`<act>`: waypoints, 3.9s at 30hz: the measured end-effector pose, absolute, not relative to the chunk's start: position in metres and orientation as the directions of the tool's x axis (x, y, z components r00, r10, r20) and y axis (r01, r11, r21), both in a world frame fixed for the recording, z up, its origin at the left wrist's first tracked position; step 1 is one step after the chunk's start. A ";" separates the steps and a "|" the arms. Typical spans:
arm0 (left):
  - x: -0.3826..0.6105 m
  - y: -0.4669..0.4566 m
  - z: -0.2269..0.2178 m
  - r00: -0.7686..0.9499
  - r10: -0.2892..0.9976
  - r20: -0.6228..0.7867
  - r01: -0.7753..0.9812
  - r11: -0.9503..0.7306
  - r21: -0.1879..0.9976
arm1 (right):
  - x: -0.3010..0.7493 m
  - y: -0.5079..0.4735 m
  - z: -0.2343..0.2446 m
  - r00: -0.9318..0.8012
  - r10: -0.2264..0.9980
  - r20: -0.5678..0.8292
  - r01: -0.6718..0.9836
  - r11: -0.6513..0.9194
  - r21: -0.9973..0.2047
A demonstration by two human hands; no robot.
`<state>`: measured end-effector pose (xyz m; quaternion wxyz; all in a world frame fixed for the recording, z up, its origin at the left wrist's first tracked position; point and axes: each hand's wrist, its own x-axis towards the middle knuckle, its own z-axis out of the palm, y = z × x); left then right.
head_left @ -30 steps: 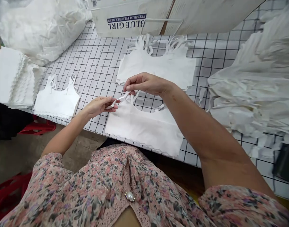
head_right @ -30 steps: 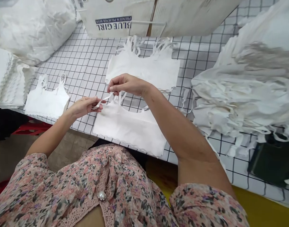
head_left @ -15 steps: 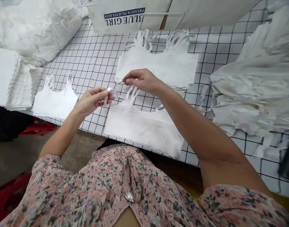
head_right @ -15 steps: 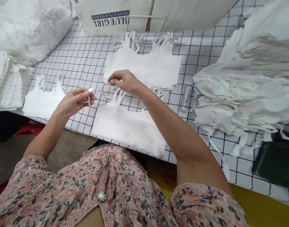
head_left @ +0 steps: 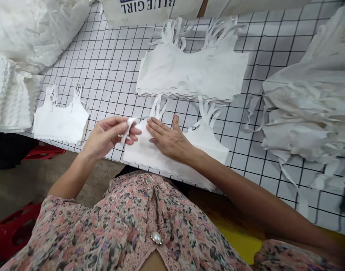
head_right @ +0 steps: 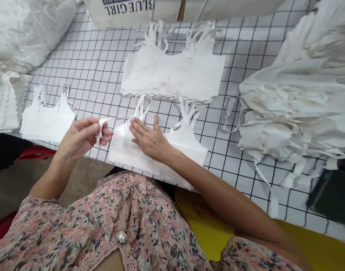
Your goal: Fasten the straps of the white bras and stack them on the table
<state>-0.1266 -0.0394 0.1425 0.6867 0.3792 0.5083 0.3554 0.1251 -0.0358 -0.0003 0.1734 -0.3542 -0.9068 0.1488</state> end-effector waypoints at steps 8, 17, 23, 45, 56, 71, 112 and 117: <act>-0.123 -0.115 0.099 0.311 0.679 -0.665 -0.116 0.722 0.682 | 0.130 -0.039 -0.004 -0.665 0.731 0.153 0.620 0.655 -0.433; -0.135 -0.138 0.076 0.207 0.713 -0.669 -0.109 0.697 0.709 | 0.131 -0.041 -0.015 -0.632 0.759 0.155 0.651 0.629 -0.426; -0.146 -0.143 0.068 -0.004 0.899 -0.437 0.430 0.396 0.811 | 0.134 -0.040 -0.015 -0.634 0.762 0.132 0.649 0.617 -0.445; -0.121 -0.103 0.122 0.465 0.726 -0.506 -0.359 0.677 0.642 | 0.139 -0.037 -0.013 -0.525 0.802 0.286 0.619 0.590 -0.518; -0.073 -0.074 0.098 0.369 0.840 -0.399 -0.395 0.530 0.750 | 0.104 -0.072 0.061 -0.287 0.909 0.304 0.362 0.396 -0.844; -0.083 -0.021 0.046 0.347 0.933 -0.092 0.656 -0.171 0.735 | 0.177 0.012 0.044 -0.040 0.999 -0.010 0.008 -0.010 -1.000; -0.087 -0.045 0.013 0.480 0.874 0.073 0.654 -0.412 0.634 | 0.157 -0.021 0.018 -0.642 0.765 0.051 0.572 0.523 -0.633; -0.086 -0.044 0.015 0.478 0.877 0.042 0.663 -0.392 0.638 | 0.156 -0.021 0.018 -0.644 0.764 0.041 0.570 0.515 -0.640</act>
